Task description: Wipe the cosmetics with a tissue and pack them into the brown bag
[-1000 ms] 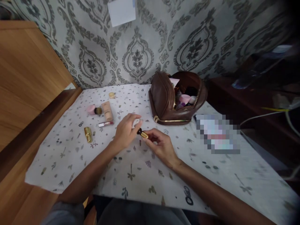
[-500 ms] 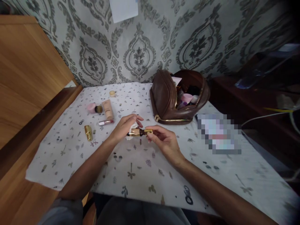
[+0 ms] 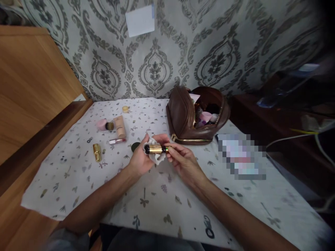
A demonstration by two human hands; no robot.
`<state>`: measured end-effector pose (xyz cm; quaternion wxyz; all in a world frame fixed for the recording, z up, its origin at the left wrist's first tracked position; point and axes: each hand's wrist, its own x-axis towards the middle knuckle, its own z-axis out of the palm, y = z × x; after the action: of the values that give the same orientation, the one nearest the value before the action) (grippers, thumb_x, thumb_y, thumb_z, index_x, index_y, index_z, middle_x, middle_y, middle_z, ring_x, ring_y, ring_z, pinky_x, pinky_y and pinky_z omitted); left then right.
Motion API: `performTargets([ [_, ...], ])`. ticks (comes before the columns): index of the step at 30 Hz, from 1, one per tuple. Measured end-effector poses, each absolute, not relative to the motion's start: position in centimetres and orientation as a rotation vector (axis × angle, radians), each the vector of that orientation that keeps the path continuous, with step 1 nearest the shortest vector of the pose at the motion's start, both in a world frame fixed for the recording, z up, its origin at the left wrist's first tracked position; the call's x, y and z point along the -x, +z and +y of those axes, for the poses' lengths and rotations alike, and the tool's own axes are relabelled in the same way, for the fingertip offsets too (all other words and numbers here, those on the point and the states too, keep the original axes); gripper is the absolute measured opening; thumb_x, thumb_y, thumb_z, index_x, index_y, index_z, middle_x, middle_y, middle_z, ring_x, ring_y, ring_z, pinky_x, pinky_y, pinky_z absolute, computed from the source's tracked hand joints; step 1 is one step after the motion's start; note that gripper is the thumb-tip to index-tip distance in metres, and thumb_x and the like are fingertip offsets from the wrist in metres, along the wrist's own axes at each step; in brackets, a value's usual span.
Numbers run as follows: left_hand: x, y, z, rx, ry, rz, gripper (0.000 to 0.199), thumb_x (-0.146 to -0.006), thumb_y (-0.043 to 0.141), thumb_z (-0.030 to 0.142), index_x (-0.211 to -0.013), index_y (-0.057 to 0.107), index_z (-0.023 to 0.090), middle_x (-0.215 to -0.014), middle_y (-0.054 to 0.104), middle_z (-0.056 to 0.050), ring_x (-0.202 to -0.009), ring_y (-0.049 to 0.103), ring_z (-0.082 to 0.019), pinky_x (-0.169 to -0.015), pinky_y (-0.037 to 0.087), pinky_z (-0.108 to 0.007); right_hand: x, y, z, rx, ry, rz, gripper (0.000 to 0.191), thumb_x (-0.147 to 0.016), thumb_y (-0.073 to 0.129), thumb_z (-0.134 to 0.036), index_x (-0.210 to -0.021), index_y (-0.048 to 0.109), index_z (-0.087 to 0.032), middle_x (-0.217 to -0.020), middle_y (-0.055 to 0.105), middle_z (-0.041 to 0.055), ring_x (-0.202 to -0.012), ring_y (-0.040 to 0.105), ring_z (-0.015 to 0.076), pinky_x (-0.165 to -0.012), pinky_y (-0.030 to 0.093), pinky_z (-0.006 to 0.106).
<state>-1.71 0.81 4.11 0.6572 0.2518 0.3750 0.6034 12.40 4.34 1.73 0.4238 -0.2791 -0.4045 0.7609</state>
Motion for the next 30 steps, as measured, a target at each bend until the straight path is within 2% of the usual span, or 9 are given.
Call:
performTargets([
  [3, 1.7, 4.0, 0.8, -0.463, 1.318, 0.805, 0.045, -0.100, 0.031, 0.043, -0.108, 0.067, 0.017, -0.101, 0.074, -0.010, -0.084, 0.071, -0.022, -0.063, 0.056, -0.033, -13.1, 2.7, 4.9, 0.700, 1.618, -1.233, 0.028, -0.069, 0.084, -0.042, -0.087, 0.077, -0.022, -0.080, 0.070, 0.0021, -0.062, 0.056, 0.0114, -0.059, 0.049, 0.026],
  [6, 2.0, 4.0, 0.8, -0.466, 1.311, 0.783, 0.037, -0.097, 0.043, 0.040, -0.115, 0.065, 0.017, -0.102, 0.074, -0.010, -0.085, 0.072, -0.022, -0.058, 0.055, -0.029, -13.7, 3.2, 5.2, 0.725, 1.413, -1.375, 0.024, -0.075, 0.079, -0.041, -0.089, 0.075, -0.022, -0.073, 0.069, 0.0014, -0.060, 0.054, 0.0127, -0.059, 0.048, 0.029],
  [10, 2.5, 4.0, 0.7, -0.550, 1.301, 0.748, 0.027, -0.090, 0.057, 0.030, -0.111, 0.063, 0.015, -0.102, 0.073, -0.011, -0.091, 0.073, -0.023, -0.055, 0.055, -0.022, -13.8, 2.8, 5.6, 0.719, 1.420, -1.291, 0.026, -0.071, 0.081, -0.040, -0.090, 0.074, -0.024, -0.077, 0.070, 0.0007, -0.062, 0.056, 0.0128, -0.058, 0.047, 0.028],
  [14, 2.6, 3.3, 0.7, -0.612, 1.279, 0.742, 0.024, -0.088, 0.062, 0.028, -0.107, 0.062, 0.014, -0.105, 0.072, -0.012, -0.096, 0.072, -0.025, -0.055, 0.057, -0.021, -13.4, 1.9, 5.7, 0.700, 1.568, -1.163, 0.032, -0.065, 0.085, -0.041, -0.089, 0.074, -0.024, -0.081, 0.071, 0.0005, -0.070, 0.062, 0.0145, -0.073, 0.053, 0.031],
  [17, 2.5, 2.6, 0.8, -0.616, 1.288, 0.757, 0.026, -0.087, 0.065, 0.030, -0.107, 0.061, 0.013, -0.104, 0.071, -0.013, -0.094, 0.072, -0.024, -0.054, 0.057, -0.020, -13.2, 1.3, 5.6, 0.700, 1.599, -1.216, 0.033, -0.065, 0.085, -0.042, -0.090, 0.075, -0.023, -0.094, 0.072, 0.0030, -0.077, 0.064, 0.0162, -0.078, 0.054, 0.034],
  [21, 2.3, 1.9, 1.0, -0.653, 1.275, 0.813, 0.034, -0.085, 0.068, 0.035, -0.111, 0.060, 0.015, -0.100, 0.071, -0.010, -0.086, 0.072, -0.022, -0.052, 0.056, -0.021, -13.1, 0.9, 5.4, 0.689, 1.532, -1.319, 0.030, -0.072, 0.080, -0.044, -0.093, 0.076, -0.024, -0.121, 0.066, 0.0060, -0.106, 0.062, 0.0217, -0.086, 0.053, 0.034],
  [23, 2.3, 2.0, 0.9, -0.736, 1.276, 0.913, 0.036, -0.087, 0.066, 0.039, -0.114, 0.059, 0.017, -0.099, 0.071, -0.009, -0.086, 0.071, -0.020, -0.058, 0.057, -0.024, -13.1, 0.9, 5.4, 0.681, 1.513, -1.339, 0.031, -0.077, 0.076, -0.046, -0.098, 0.073, -0.025, -0.121, 0.067, 0.0057, -0.111, 0.061, 0.0216, -0.093, 0.050, 0.036],
  [26, 2.7, 2.9, 0.5, -0.966, 1.328, 1.200, 0.034, -0.091, 0.060, 0.043, -0.116, 0.058, 0.020, -0.101, 0.069, -0.006, -0.092, 0.067, -0.019, -0.076, 0.056, -0.028, -13.4, 1.3, 5.2, 0.659, 1.437, -1.400, 0.032, -0.085, 0.067, -0.049, -0.106, 0.068, -0.024, -0.111, 0.069, 0.0052, -0.104, 0.063, 0.0194, -0.098, 0.047, 0.036],
  [30, 3.1, 4.7, -0.4, -1.423, 1.378, 1.569, 0.032, -0.099, 0.042, 0.046, -0.118, 0.054, 0.023, -0.105, 0.064, -0.006, -0.098, 0.061, -0.019, -0.091, 0.050, -0.034, -13.6, 2.0, 4.7, 0.703, 1.282, -1.596, 0.027, -0.090, 0.060, -0.048, -0.095, 0.063, -0.022, -0.089, 0.066, 0.0027, -0.082, 0.062, 0.0170, -0.079, 0.050, 0.030],
])
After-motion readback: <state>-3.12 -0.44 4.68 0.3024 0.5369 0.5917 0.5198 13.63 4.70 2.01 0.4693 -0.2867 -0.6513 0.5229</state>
